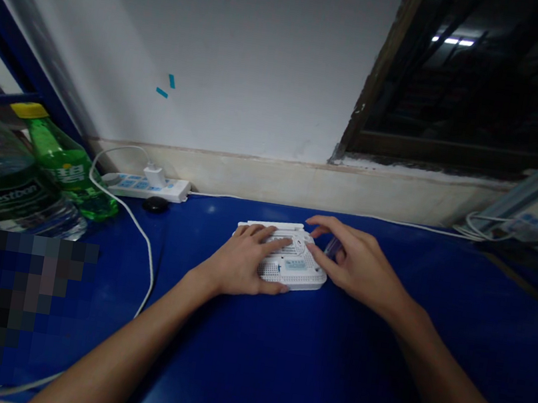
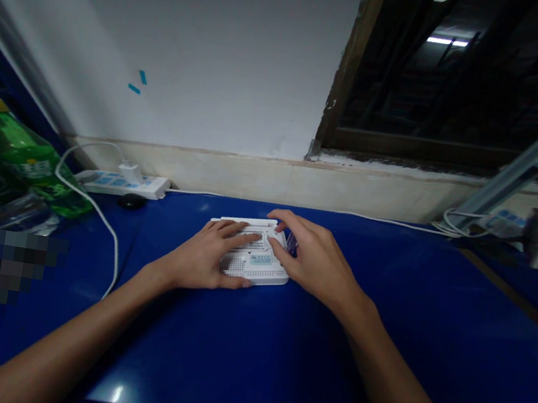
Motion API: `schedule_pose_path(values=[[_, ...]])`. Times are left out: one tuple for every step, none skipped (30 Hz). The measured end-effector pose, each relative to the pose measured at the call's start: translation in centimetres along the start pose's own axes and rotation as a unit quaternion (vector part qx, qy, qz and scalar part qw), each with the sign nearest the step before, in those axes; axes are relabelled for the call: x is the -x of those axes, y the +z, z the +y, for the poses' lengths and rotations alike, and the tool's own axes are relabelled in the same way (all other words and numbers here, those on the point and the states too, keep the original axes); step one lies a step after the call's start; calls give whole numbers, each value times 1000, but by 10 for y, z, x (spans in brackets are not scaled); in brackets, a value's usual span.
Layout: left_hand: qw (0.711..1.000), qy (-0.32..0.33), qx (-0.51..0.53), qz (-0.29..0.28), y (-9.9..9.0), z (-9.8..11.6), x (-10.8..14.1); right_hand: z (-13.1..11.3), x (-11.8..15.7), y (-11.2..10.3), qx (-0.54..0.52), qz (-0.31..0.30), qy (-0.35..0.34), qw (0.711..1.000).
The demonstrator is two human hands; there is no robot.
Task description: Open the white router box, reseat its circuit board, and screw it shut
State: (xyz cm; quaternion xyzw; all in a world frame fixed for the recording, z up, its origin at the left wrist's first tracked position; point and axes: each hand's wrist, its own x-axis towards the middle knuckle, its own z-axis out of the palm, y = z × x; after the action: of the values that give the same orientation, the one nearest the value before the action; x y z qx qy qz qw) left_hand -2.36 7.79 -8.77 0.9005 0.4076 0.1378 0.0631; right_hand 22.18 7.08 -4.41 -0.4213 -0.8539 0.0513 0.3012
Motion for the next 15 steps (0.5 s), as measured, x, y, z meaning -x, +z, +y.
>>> schedule_pose_path(values=[[1000, 1, -1, 0, 0, 0, 0, 0, 0, 0, -5, 0, 0, 1000], [1000, 0, -2, 0, 0, 0, 0, 1, 0, -1, -12, 0, 1, 1000], [1000, 0, -2, 0, 0, 0, 0, 1, 1, -1, -21, -1, 1, 1000], [1000, -1, -2, -1, 0, 0, 0, 1, 1, -2, -27, -3, 3, 1000], [1000, -1, -3, -2, 0, 0, 0, 0, 1, -2, -30, -5, 5, 1000], [1000, -1, -3, -2, 0, 0, 0, 0, 1, -2, -29, -4, 7, 1000], [1000, 1, -4, 0, 0, 0, 0, 0, 1, -2, -26, -3, 9, 1000], [1000, 2, -5, 1, 0, 0, 0, 0, 1, -2, -22, -2, 10, 1000], [1000, 3, -7, 2, 0, 0, 0, 0, 0, -2, -20, 0, 10, 1000], [1000, 3, -9, 3, 0, 0, 0, 0, 0, -2, -19, 0, 10, 1000], [1000, 2, -10, 3, 0, 0, 0, 0, 0, -2, -22, 0, 8, 1000], [1000, 1, -11, 2, 0, 0, 0, 0, 0, -2, -26, -1, 4, 1000], [1000, 0, -12, 0, 0, 0, 0, 0, 0, -2, -30, -1, 1, 1000], [1000, -1, -12, -1, 0, 0, 0, 0, 1, -2, -32, -1, -2, 999], [1000, -1, -12, -1, 0, 0, 0, 0, 1, -3, -30, -1, -4, 1000]])
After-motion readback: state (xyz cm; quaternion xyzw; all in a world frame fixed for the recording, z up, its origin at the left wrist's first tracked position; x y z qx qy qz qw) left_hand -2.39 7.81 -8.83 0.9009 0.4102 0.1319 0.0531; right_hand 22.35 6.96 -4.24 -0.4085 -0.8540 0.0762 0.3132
